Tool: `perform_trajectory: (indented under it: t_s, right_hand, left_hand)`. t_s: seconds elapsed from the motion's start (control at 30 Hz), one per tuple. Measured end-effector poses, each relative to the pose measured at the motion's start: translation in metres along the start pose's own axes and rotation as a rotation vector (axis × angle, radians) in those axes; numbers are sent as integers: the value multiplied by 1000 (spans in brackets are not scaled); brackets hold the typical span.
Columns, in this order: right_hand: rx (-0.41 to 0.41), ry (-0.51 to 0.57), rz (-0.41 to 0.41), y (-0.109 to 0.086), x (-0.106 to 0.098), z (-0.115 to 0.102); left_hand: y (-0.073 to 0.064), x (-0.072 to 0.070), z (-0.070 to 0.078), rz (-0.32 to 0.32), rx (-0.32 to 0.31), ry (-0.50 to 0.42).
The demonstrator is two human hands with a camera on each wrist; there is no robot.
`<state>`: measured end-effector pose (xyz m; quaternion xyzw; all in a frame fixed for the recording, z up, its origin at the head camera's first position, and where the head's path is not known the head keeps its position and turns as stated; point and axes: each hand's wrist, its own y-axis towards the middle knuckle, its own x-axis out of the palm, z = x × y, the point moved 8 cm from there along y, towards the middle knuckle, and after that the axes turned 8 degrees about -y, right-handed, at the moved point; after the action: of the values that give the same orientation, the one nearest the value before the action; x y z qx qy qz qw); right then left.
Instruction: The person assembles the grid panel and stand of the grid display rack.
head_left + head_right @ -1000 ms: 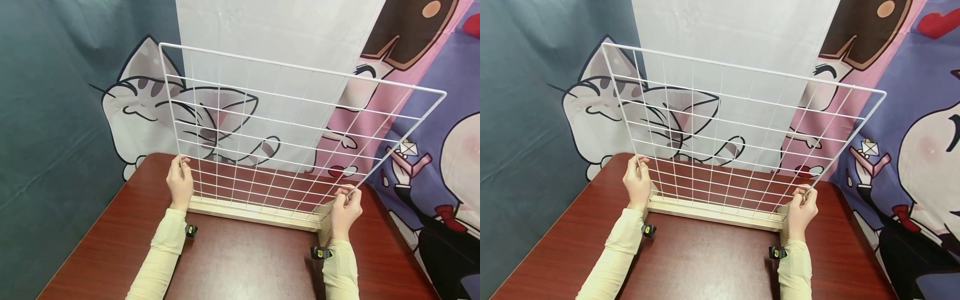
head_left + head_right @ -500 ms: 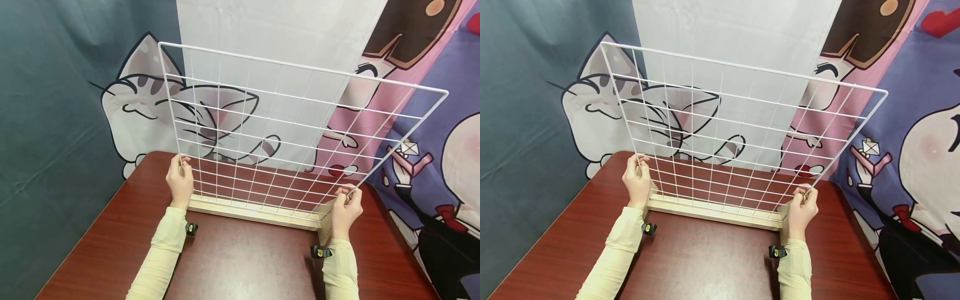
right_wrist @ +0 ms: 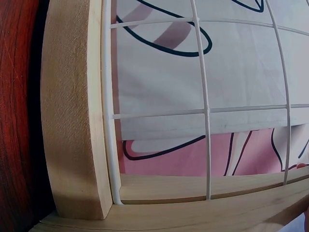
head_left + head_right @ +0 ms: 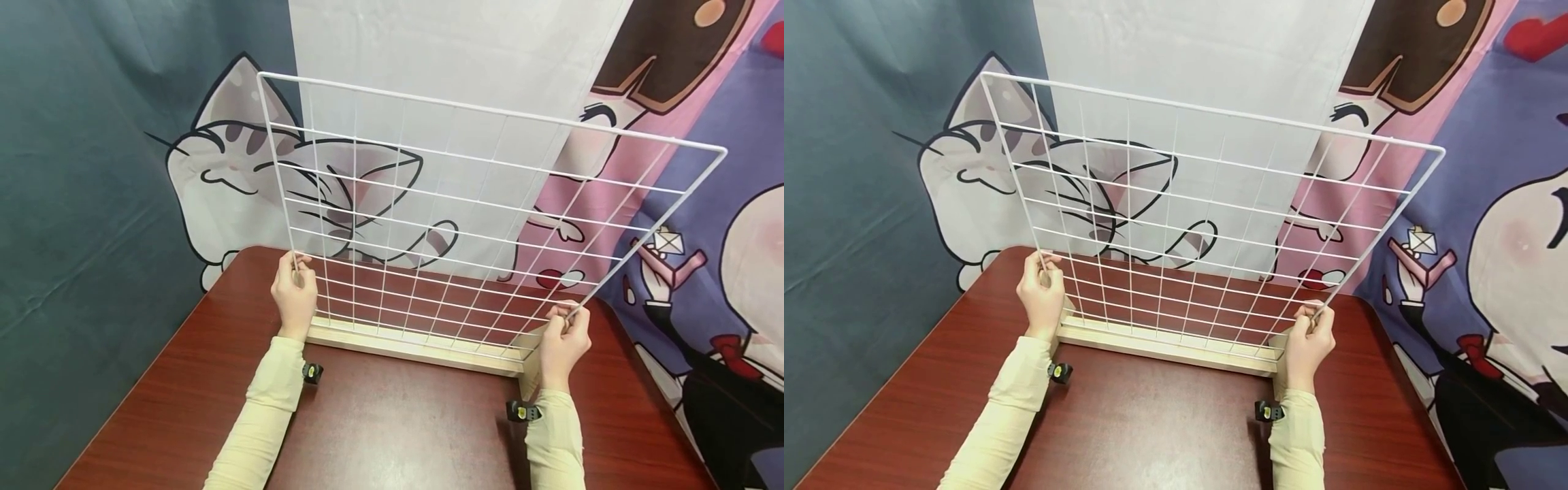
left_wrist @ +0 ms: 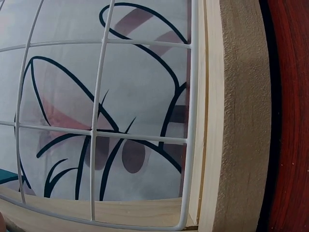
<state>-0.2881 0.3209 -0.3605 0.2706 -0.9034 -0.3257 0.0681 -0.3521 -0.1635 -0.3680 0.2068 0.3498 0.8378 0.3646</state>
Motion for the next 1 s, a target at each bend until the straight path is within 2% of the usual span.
perform_trajectory:
  t_s: [0.17,0.47,0.6,0.73,0.83,1.0]
  right_hand:
    - [-22,8,-4,-1,0,-12]
    - [-41,12,-14,0,2,-13]
    - [-31,-16,-7,3,3,2]
    - [-39,-17,-3,3,3,0]
    - [-33,-11,0,1,-1,-13]
    - [-17,-20,-1,-2,-2,-12]
  left_hand:
    - [0,-1,-2,9,-14,12]
    - [0,-2,-3,23,-25,11]
    - [0,-1,-3,24,-30,-1]
    - [-1,-1,-3,27,-33,-8]
    - [-2,-1,-2,25,-32,-12]
    - [-1,0,0,24,-17,-12]
